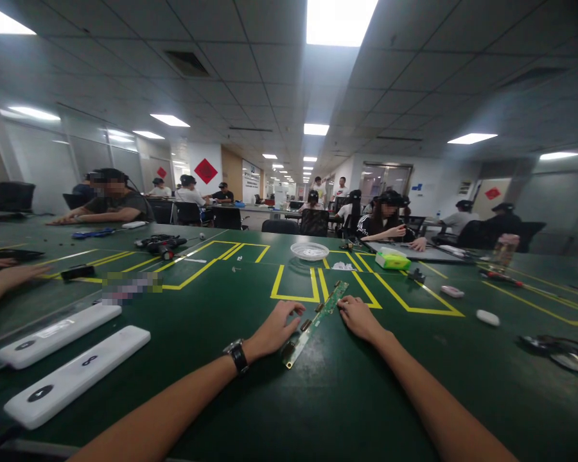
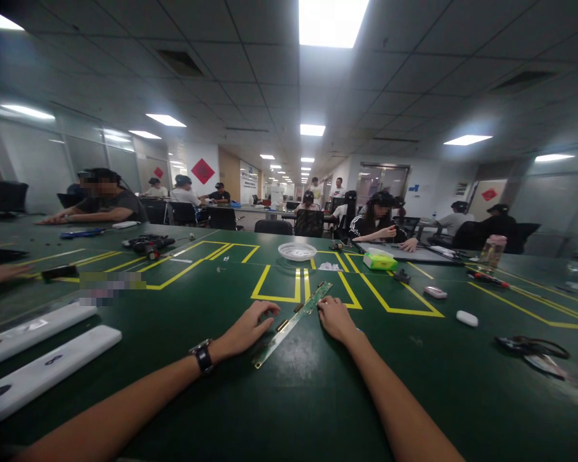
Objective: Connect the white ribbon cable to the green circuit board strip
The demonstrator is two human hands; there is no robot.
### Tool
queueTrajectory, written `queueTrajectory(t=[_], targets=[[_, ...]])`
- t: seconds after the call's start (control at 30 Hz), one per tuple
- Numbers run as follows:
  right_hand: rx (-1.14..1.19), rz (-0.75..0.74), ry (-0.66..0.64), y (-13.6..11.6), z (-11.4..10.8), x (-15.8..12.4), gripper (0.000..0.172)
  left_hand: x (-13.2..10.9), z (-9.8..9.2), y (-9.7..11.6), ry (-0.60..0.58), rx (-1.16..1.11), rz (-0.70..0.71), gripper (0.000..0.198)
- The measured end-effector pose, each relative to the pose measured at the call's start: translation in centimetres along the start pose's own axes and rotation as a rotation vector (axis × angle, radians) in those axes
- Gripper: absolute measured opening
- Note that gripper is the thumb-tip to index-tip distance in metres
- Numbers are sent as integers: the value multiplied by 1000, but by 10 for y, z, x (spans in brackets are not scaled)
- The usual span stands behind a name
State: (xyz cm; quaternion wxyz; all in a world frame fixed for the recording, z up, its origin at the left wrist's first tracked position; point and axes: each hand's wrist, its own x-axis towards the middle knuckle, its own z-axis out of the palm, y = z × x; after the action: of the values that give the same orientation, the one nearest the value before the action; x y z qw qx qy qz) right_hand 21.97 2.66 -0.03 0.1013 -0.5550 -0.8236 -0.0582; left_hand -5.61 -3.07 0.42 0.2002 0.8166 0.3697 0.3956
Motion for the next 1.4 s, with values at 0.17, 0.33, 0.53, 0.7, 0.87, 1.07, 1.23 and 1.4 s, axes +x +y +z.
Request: queueTrajectory(t=[0.17, 0.33, 0.53, 0.7, 0.87, 1.07, 1.23, 1.4], targets=[[13, -65, -19, -3, 3, 2, 37, 0, 0, 3, -14, -5, 2, 26], [-78, 40, 15, -13, 4, 2, 34, 0, 1, 3, -41, 16, -3, 27], [109, -199, 6, -6, 2, 1, 32, -1, 2, -2, -42, 34, 10, 27], [139, -133, 41, 4, 2, 4, 32, 0, 1, -3, -17, 34, 23, 27], [44, -36, 27, 10, 1, 4, 36, 0, 0, 0, -23, 43, 21, 26], [-157, 227, 0, 29, 0, -1, 42, 0, -1, 1, -26, 50, 20, 26], [-183, 323, -14, 35, -2, -3, 44, 0, 0, 2, -20, 36, 18, 26], [-128, 325, -106, 33, -5, 0, 44, 0, 2, -2, 1, 17, 21, 28]])
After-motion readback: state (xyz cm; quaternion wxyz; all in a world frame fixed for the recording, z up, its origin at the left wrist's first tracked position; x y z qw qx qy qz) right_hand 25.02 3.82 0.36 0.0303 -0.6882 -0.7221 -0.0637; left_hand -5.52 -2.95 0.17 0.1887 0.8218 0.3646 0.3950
